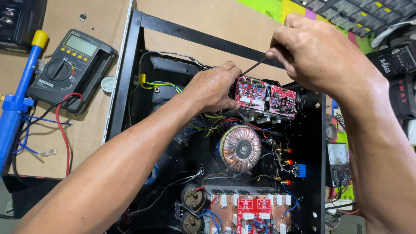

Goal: The person solders wires to a circuit board and adjusts electronic components inside a large metal amplifier chassis using a soldering iron and pliers.

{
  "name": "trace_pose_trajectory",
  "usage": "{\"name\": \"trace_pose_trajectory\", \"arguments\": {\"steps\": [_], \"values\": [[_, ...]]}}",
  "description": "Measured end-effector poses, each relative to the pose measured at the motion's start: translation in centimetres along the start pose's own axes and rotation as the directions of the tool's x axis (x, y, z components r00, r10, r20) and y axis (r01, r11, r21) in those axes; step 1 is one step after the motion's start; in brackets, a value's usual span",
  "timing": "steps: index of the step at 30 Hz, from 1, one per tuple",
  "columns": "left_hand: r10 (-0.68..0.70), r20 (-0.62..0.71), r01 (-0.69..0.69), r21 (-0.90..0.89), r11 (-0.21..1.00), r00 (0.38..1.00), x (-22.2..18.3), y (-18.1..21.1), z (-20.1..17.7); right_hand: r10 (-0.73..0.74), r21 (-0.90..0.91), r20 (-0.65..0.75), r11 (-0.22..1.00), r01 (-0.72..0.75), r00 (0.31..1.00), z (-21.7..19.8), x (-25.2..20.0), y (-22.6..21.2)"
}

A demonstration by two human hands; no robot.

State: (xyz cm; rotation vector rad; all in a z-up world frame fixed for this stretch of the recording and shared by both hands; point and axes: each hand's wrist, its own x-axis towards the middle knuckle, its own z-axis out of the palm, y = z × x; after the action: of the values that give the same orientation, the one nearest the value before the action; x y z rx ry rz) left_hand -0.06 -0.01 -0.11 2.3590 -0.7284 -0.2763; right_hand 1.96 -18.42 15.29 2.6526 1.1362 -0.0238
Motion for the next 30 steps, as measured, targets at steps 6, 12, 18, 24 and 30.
{"name": "trace_pose_trajectory", "arguments": {"steps": [6,12,18,24,30], "values": [[0.046,-0.062,-0.053,-0.120,0.991,0.997,0.9,-1.9,-0.6,-0.038,0.191,-0.121,0.980,0.061,0.992,0.4,-1.5,-0.1],[-0.451,0.117,0.435,0.141,0.889,0.885,-3.5,1.0,-6.9,0.545,0.797,-0.455,0.602,0.049,0.704,2.5,-5.9,-3.3],[-0.516,0.050,0.487,0.262,0.833,0.855,-3.1,-1.1,-6.1,0.586,0.954,-0.014,0.251,-0.165,0.811,6.1,-5.1,-5.5],[-0.321,-0.060,0.326,0.213,0.921,0.945,-3.1,-1.6,-4.4,0.514,0.689,-0.015,0.627,-0.364,0.858,8.7,-5.0,-4.5],[-0.319,-0.074,0.327,0.245,0.913,0.945,-2.6,-2.0,-3.6,0.483,0.561,0.246,0.637,-0.530,0.841,6.8,-4.9,-5.9]]}}
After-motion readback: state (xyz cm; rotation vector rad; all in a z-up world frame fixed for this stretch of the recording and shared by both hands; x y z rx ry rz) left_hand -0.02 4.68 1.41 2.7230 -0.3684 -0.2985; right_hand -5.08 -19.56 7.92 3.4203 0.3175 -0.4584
